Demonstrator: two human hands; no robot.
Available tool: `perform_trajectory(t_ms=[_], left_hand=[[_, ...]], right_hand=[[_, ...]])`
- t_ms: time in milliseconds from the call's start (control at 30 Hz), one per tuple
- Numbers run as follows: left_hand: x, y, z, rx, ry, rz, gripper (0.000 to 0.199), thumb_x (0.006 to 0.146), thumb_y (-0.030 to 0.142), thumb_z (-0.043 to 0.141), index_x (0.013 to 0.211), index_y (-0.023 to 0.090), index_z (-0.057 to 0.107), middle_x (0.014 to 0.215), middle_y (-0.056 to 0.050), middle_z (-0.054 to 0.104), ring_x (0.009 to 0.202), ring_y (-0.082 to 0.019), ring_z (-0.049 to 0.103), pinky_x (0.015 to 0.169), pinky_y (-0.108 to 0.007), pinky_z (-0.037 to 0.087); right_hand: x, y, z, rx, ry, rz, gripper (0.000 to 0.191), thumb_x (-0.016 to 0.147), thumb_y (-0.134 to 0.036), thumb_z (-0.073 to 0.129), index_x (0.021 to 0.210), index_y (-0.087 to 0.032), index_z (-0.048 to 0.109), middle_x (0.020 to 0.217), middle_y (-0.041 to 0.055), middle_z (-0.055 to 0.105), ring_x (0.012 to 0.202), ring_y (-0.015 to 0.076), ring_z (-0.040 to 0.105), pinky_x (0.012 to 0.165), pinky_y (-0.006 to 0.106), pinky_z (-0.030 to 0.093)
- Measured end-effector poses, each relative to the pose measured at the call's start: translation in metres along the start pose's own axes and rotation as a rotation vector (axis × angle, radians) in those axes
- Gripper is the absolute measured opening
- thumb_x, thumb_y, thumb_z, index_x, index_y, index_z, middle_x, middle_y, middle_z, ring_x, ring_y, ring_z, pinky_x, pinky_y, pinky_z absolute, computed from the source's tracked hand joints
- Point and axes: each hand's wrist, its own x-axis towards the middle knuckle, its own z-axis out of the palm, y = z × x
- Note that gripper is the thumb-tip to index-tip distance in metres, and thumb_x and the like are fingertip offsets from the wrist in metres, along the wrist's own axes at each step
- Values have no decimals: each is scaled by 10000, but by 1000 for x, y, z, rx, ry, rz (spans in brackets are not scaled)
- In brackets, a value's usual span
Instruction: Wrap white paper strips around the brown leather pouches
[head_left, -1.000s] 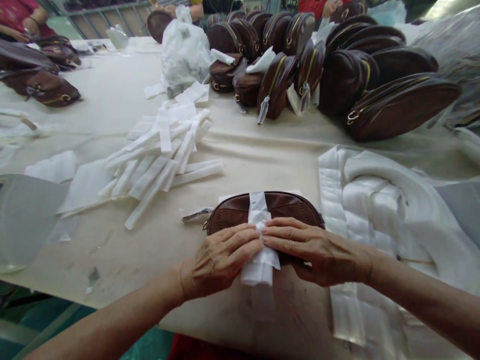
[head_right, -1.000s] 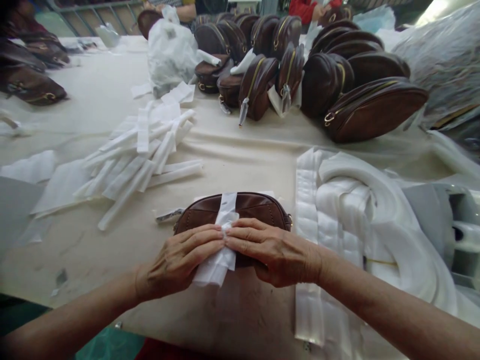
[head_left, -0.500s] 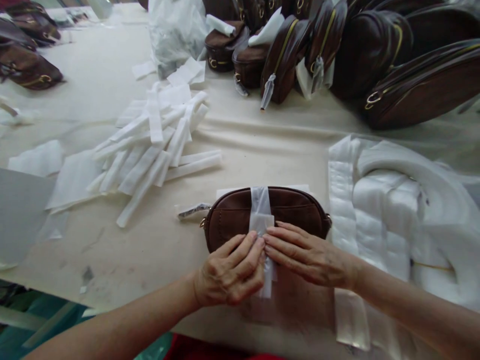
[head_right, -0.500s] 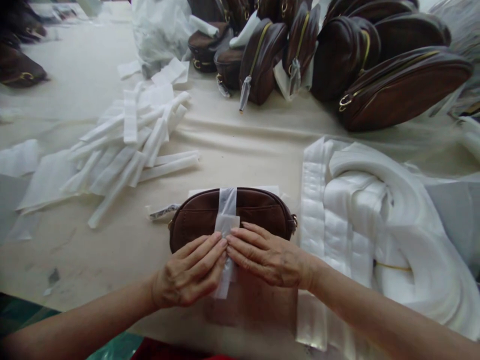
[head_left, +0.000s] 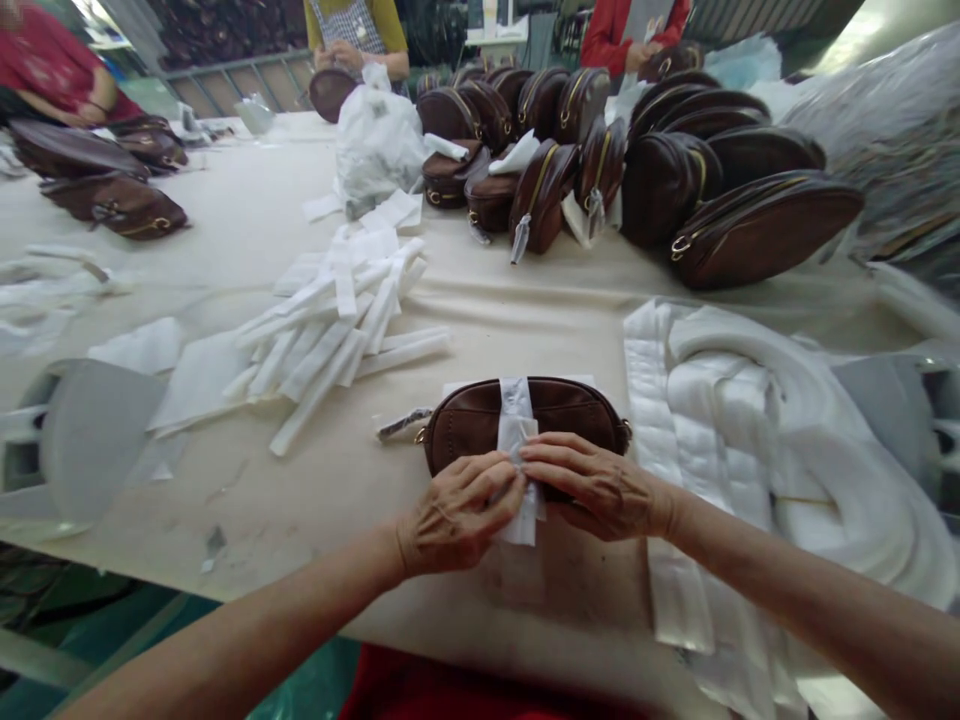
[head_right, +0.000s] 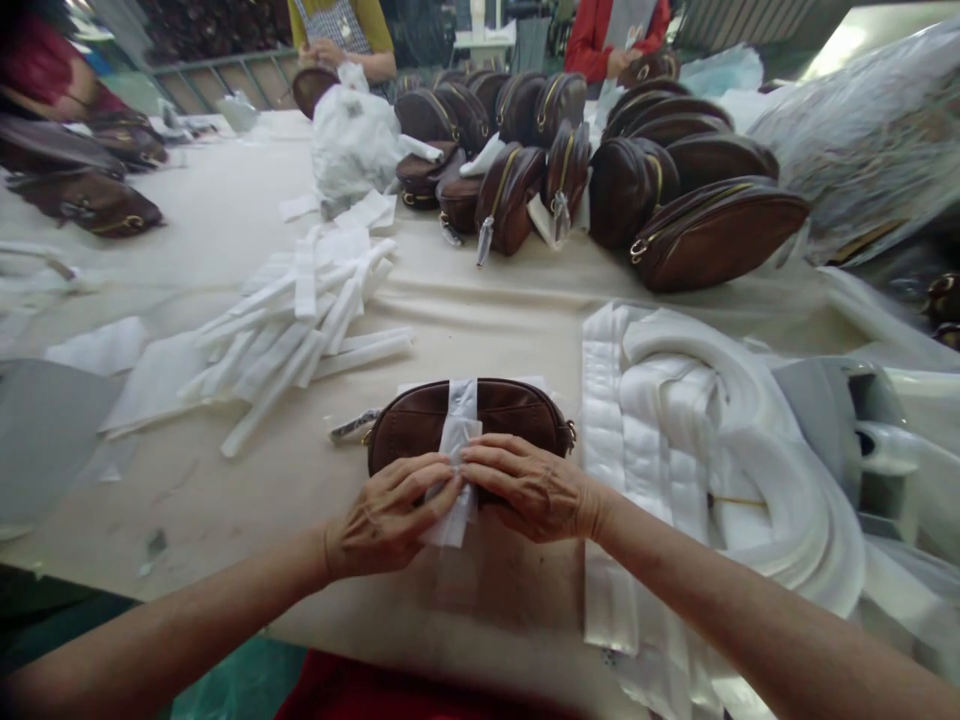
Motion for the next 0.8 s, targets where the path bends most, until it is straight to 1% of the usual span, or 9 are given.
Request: perform_trajectory(t_ms=[33,100,200,267,333,400,500,633,800], left_hand=[[0,0,-1,-64,-11,-30,337,845,138,423,1159,79,530,1062,-152,601,1113,-251,548,903,-395,530],[1,0,-3,-151,7,-88,355,837,143,433,1181,95,505,1050,-143,596,1068,-230,556,892,-390,532],[6,3,-3,-147,71,-132,317,843,72,407,1135,116,521,974,-109,607,972,-190,575,854,-348,538],[10,7,-1,-71,69,-103,269,868,56,379,1070,113,547,927,-100,609,943,-186,579,830,-336,540],[15,11,2,30,25,-46,220,896,70,378,1014,95,562,903,-102,605,927,-192,582,821,-336,539],[18,16,5,124,-19,-1,190,909,84,390,979,81,567,912,-113,600,920,-202,582,800,-340,536],[18,19,8,198,-20,42,178,901,81,407,977,76,569,956,-132,585,942,-225,570,772,-348,525],[15,17,10,161,13,9,199,898,86,417,1040,97,556,1006,-131,556,961,-216,545,810,-343,503],[18,22,13,82,52,-38,194,898,81,381,987,110,551,981,-110,564,925,-209,521,814,-342,489]], right_hand=[[0,0,1,5,9,5,522,884,-207,446,1377,-96,316,1273,192,518,1254,263,428,1019,475,432],[2,-1,1,4,30,15,521,881,-224,462,1364,-90,321,1261,201,513,1250,271,421,1010,479,438],[2,-3,2,-27,53,24,515,872,-226,483,1348,-97,335,1248,201,510,1251,281,406,999,480,446],[2,-3,3,-47,58,29,516,872,-229,479,1350,-101,335,1258,205,496,1261,290,392,999,495,441],[0,-2,5,-48,62,30,529,877,-249,465,1362,-98,319,1274,217,479,1276,301,379,1001,520,429],[-2,-1,7,-41,66,34,541,885,-280,454,1371,-97,305,1276,226,476,1283,307,376,1001,539,419],[-4,0,10,-43,64,42,540,896,-316,452,1370,-103,306,1271,229,483,1286,309,378,1001,546,414],[-3,0,10,-52,86,27,532,911,-347,437,1367,-109,302,1260,221,480,1271,311,394,996,531,428],[0,-3,9,-66,128,20,527,909,-327,440,1358,-95,290,1232,222,488,1245,305,416,989,523,439]])
